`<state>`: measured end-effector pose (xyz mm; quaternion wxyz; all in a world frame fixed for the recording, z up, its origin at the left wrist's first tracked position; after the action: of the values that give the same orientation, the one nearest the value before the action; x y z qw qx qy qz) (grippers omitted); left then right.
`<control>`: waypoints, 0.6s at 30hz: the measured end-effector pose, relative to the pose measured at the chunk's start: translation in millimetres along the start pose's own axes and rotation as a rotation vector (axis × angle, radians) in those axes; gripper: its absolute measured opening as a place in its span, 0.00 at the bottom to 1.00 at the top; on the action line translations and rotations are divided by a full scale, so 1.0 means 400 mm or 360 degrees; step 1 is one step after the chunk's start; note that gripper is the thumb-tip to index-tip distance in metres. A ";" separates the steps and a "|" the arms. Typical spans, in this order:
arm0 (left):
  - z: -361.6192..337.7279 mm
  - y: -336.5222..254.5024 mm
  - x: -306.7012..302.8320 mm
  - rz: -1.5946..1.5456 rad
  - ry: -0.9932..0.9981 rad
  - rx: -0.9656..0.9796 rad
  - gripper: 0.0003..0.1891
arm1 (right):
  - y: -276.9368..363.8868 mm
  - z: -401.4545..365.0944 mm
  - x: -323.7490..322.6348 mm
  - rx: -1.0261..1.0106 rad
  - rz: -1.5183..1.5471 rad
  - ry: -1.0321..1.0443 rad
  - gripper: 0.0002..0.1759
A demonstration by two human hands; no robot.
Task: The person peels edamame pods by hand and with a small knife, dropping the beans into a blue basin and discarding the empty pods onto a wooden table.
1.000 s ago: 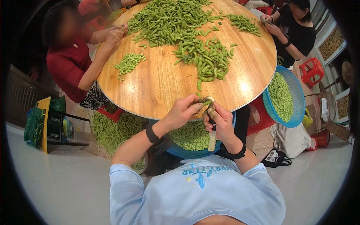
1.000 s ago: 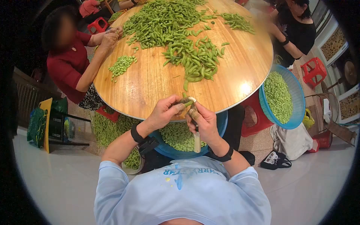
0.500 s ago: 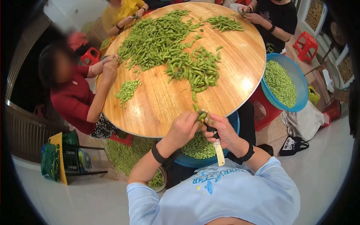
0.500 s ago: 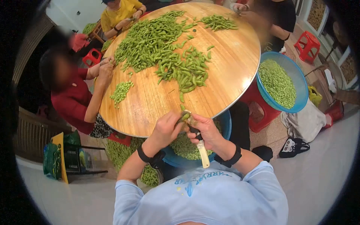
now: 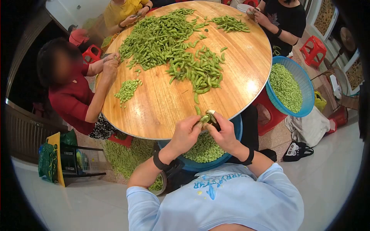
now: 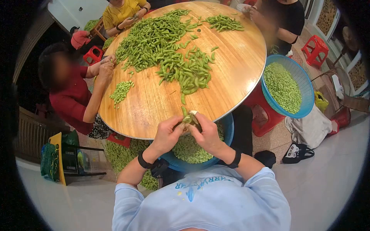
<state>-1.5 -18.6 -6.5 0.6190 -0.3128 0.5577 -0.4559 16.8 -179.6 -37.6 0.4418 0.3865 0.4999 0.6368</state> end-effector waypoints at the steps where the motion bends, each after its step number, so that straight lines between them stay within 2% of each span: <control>1: -0.001 -0.004 0.002 -0.0002 -0.0007 -0.0002 0.08 | 0.001 0.009 -0.002 -0.0324 -0.0392 -0.0061 0.18; 2: -0.003 -0.013 0.002 0.0117 -0.0013 0.0076 0.08 | 0.005 0.015 -0.001 -0.0649 -0.0782 -0.0121 0.21; 6: -0.014 -0.049 0.004 0.0256 -0.0040 0.0137 0.05 | 0.034 0.016 0.000 -0.0768 -0.0946 -0.0128 0.23; 8: -0.023 -0.043 0.006 0.0301 -0.0027 0.0107 0.07 | 0.038 0.015 -0.002 -0.0893 -0.1044 -0.0014 0.22; 13: -0.057 -0.051 0.015 0.0308 0.0038 -0.0012 0.08 | 0.018 0.008 -0.005 -0.0863 -0.1009 0.0060 0.21; 15: -0.077 -0.055 0.016 0.0387 0.0040 0.0095 0.07 | 0.010 -0.001 -0.012 -0.0797 -0.0963 0.0109 0.21; 16: -0.083 -0.069 -0.008 0.0505 0.0165 0.0055 0.07 | 0.007 -0.013 -0.014 -0.0683 -0.0930 0.0221 0.19; 17: -0.105 -0.072 -0.040 0.0502 0.0161 0.0046 0.07 | 0.003 -0.027 -0.018 -0.0566 -0.0893 0.0329 0.17; 18: -0.134 -0.068 -0.073 0.0773 0.0466 0.0007 0.06 | -0.002 -0.040 -0.026 -0.0562 -0.0888 0.0331 0.17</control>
<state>-58.6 3.8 20.0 0.6237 -0.0995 0.6987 -0.3359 5.1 -193.9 -42.0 0.6056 0.0855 0.5106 0.6043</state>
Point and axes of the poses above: each hand's wrist, its own z-axis towards the middle knuckle, its own x-axis out of the palm, y = z × x, the point moved 1 cm from there along z, towards the middle knuckle
